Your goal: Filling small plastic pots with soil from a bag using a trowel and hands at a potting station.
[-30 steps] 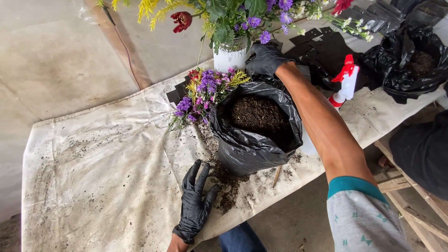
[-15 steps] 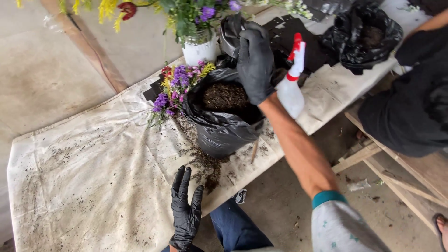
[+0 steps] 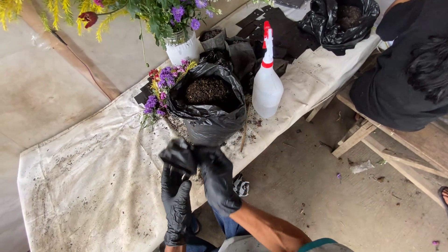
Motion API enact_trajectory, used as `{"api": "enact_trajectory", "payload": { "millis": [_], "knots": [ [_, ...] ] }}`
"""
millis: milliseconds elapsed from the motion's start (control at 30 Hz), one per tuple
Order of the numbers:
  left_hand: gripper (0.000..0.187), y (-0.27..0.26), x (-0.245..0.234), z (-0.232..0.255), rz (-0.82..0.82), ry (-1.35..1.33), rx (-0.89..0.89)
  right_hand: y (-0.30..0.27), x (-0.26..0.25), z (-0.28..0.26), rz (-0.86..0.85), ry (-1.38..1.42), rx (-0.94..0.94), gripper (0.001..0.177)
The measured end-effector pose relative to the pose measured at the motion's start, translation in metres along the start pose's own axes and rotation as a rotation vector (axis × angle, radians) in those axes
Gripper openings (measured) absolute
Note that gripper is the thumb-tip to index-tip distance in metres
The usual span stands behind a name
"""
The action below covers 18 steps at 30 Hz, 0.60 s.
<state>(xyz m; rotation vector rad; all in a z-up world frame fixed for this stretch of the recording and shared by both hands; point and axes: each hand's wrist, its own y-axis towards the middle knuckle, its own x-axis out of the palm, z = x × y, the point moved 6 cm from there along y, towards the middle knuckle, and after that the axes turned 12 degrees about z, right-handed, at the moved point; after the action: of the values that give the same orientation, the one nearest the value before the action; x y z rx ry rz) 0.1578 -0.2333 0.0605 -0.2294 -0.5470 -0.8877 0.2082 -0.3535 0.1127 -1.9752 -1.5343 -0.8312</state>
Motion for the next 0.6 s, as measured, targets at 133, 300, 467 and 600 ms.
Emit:
{"api": "enact_trajectory", "payload": {
  "millis": [133, 300, 467, 600],
  "knots": [
    [0.092, 0.003, 0.003, -0.007, 0.124, -0.03, 0.017, -0.018, -0.037, 0.043, 0.216, -0.171, 0.3, 0.009],
    [0.075, -0.004, 0.007, -0.017, 0.163, -0.025, -0.081, -0.012, -0.065, 0.064, 0.114, -0.311, 0.235, 0.012],
    [0.031, -0.004, 0.019, -0.011, -0.024, -0.228, -0.029, 0.006, -0.083, 0.046, -0.077, -0.316, 0.126, 0.026],
    [0.016, 0.003, -0.015, -0.028, 0.063, -0.235, -0.146, 0.058, -0.097, -0.038, 0.202, -0.944, -0.472, 0.055]
  ]
}}
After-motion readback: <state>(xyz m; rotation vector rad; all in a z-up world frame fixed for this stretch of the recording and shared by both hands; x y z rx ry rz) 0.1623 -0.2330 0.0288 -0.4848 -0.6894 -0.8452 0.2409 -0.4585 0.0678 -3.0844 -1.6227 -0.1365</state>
